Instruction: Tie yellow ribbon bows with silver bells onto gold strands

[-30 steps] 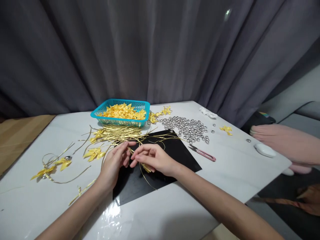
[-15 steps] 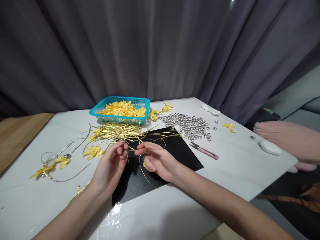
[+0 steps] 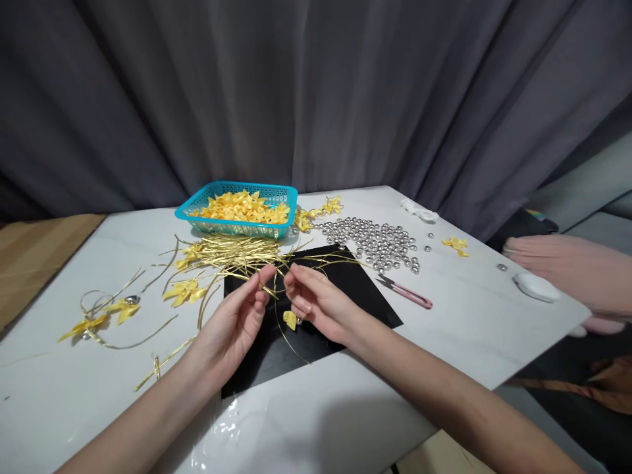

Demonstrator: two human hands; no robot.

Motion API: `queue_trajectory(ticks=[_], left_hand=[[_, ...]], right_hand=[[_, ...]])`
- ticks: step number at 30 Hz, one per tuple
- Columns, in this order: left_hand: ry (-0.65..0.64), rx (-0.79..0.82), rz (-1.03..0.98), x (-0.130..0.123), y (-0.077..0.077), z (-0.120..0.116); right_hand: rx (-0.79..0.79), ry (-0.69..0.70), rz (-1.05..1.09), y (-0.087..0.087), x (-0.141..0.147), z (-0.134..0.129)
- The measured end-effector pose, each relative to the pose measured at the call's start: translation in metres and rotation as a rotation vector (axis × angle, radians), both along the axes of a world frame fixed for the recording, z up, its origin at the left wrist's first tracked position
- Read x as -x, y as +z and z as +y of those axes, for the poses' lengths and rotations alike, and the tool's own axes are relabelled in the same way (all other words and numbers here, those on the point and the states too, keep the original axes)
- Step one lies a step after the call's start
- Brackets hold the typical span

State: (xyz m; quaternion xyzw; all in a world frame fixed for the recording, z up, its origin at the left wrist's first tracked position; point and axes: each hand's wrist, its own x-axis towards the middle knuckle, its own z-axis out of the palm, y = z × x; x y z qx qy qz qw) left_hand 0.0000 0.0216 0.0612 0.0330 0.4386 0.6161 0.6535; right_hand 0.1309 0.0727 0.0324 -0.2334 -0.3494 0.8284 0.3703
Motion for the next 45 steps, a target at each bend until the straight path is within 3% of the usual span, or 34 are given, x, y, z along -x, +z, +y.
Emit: queue_trajectory(ticks=[5, 10, 15, 23, 30, 34, 40, 45], left_hand=[[-0.014, -0.034, -0.064, 0.001, -0.009, -0.001], [-0.154, -0.140, -0.006, 0.003, -0.016, -0.004], [-0.249, -0.226, 0.273, 0.011, -0.013, -0.002], [-0.416, -0.350, 0.714, 0.032, 0.004, 0.003], [-0.471, -0.356, 0.976, 0.034, 0.002, 0.002], [-0.540, -0.372, 1.012, 0.032, 0.000, 0.001], [-0.668, -0.370, 0.966, 0.031, 0.001, -0.003], [-0.637, -0.337, 0.929, 0.027, 0.001, -0.002]], right_hand=[[-0.016, 0.046, 0.026, 0.002, -0.003, 0.000], [-0.041, 0.153, 0.059, 0.004, -0.004, -0.001], [-0.079, 0.120, 0.035, 0.006, -0.004, -0.004], [-0.119, 0.044, -0.003, 0.010, -0.008, 0.000], [-0.406, -0.008, -0.245, 0.012, -0.008, -0.005], [-0.471, -0.018, -0.316, 0.011, -0.007, -0.007], [-0.416, 0.034, -0.265, 0.008, -0.006, -0.007], [-0.366, 0.048, -0.224, 0.007, -0.005, -0.009]])
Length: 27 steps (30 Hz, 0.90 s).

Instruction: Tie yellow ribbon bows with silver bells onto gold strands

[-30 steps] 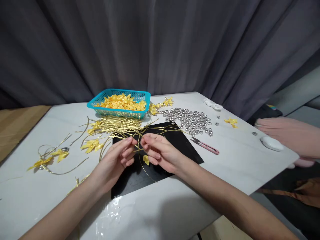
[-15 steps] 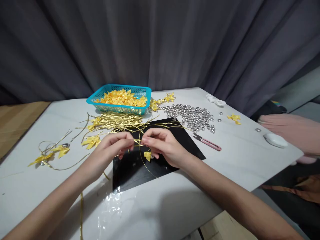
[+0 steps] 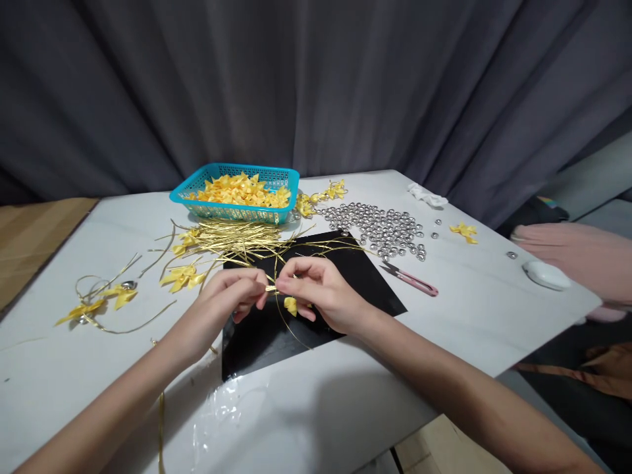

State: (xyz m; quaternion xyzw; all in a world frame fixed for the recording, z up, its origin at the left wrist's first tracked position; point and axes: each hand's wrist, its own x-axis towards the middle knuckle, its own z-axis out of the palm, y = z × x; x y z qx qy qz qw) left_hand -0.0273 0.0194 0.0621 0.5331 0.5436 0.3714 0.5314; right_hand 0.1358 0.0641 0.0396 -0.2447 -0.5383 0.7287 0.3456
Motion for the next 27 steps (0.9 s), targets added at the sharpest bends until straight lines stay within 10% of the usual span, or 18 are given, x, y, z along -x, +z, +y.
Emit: queue_trajectory(ticks=[27], left_hand=[[-0.027, -0.071, 0.094, -0.0005, 0.0001, -0.0021]], right_hand=[[0.088, 0.083, -0.023, -0.0038, 0.0004, 0.0037]])
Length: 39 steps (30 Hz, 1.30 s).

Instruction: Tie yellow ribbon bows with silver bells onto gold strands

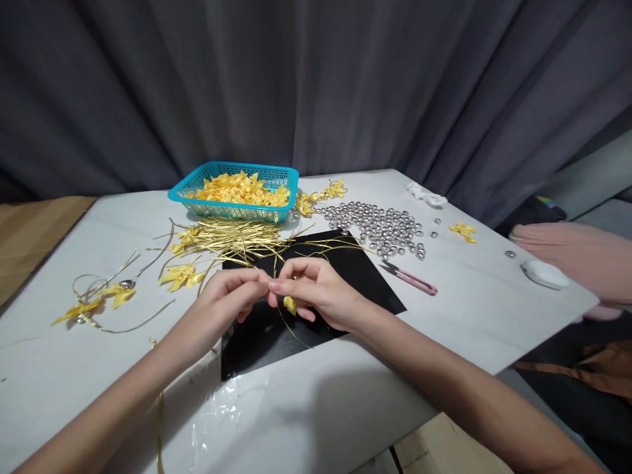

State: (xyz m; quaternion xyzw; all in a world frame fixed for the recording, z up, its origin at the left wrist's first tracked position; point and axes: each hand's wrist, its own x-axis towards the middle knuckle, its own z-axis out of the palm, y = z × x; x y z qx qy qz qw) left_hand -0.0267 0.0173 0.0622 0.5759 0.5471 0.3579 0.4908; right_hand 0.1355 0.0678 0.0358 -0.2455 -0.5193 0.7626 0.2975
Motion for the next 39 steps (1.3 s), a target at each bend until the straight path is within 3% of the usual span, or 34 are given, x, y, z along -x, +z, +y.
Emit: queue_trajectory(ticks=[6, 13, 21, 39], left_hand=[[-0.032, -0.001, -0.096, 0.0008, -0.0028, 0.0001], [0.012, -0.028, -0.019, -0.0012, -0.0014, 0.0006], [0.063, -0.004, -0.031, -0.0011, -0.0008, -0.0011], [0.019, 0.070, -0.078, -0.0055, 0.0002, -0.0004]], right_hand=[[0.057, 0.043, 0.006, 0.0033, -0.0007, -0.0005], [0.127, 0.085, 0.092, 0.0059, -0.0018, 0.0000], [0.010, -0.002, 0.032, 0.0031, -0.0012, 0.0005], [0.083, -0.001, 0.007, 0.0052, -0.0009, 0.0010]])
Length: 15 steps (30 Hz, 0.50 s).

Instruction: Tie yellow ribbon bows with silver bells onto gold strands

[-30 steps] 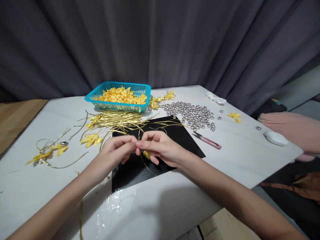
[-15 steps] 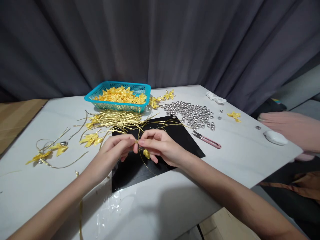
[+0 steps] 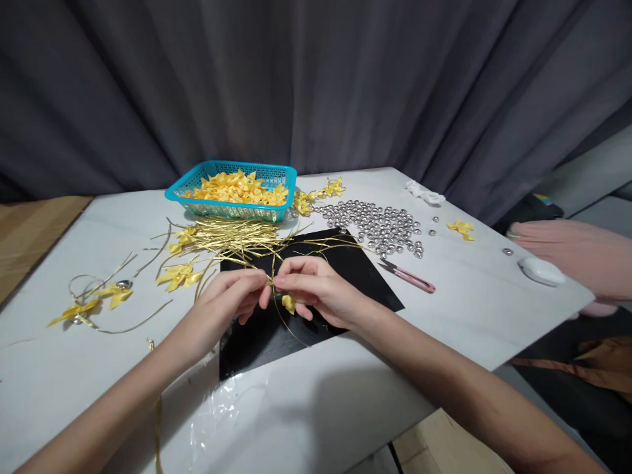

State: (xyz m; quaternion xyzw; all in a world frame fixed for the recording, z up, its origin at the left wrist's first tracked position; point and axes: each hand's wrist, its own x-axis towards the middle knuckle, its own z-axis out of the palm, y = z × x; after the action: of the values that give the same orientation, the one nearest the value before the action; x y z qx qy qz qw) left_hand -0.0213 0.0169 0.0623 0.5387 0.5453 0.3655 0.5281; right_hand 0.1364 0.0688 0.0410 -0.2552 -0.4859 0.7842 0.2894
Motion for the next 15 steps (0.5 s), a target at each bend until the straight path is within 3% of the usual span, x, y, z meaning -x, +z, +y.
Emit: queue_trajectory(ticks=[15], left_hand=[[0.005, -0.005, 0.043, -0.0021, 0.0016, 0.0002]], right_hand=[[0.022, 0.014, -0.001, -0.0031, 0.0002, 0.0002]])
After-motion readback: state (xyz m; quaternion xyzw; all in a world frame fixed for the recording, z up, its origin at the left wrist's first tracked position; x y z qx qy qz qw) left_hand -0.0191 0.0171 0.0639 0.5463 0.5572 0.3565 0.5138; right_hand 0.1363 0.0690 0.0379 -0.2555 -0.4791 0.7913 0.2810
